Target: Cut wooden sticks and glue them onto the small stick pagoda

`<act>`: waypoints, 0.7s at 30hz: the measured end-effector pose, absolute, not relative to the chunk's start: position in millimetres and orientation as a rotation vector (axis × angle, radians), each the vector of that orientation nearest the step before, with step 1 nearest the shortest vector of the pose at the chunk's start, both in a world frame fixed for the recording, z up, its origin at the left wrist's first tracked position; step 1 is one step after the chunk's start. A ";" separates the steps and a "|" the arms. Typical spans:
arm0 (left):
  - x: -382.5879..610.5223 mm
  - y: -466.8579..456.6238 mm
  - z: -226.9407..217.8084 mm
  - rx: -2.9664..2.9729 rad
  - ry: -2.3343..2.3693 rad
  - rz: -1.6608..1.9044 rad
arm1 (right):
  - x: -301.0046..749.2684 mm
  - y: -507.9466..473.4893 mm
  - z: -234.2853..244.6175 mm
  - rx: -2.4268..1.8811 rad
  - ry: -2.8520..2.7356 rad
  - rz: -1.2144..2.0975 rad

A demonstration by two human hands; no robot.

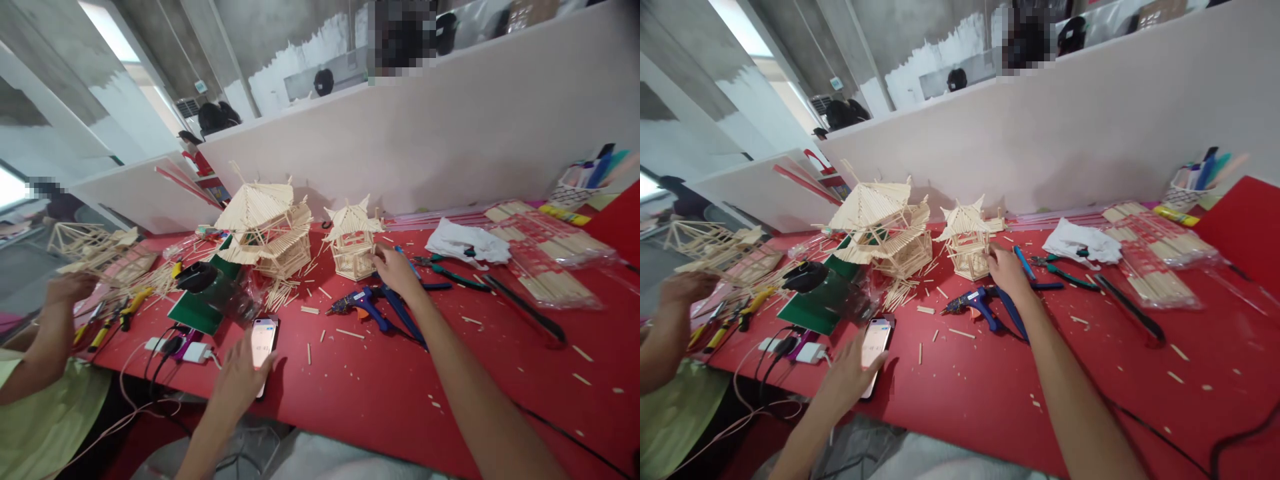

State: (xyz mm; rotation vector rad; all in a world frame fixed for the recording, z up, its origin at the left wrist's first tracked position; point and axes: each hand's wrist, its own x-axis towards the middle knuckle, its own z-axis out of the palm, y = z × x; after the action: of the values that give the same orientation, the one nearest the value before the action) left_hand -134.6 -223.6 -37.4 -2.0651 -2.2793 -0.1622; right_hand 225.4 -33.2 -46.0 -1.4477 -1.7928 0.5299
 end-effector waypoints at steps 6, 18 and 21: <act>-118.1 -212.3 -37.6 -1.929 -2.211 0.037 | 225.1 -32.6 -40.0 -1.504 -1.802 0.551; -82.6 -197.4 53.7 -2.025 -2.392 -0.682 | 272.9 -109.6 48.3 -1.393 -1.940 1.068; -28.5 -168.0 111.9 -2.186 -2.139 -0.865 | 257.0 -118.3 94.8 -0.997 -1.914 1.356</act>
State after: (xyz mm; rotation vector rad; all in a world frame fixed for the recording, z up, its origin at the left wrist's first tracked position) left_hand -28.5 -168.0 111.9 -2.1861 -2.1386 -0.8646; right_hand 257.0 -118.3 94.8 -0.9966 -1.9139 1.3565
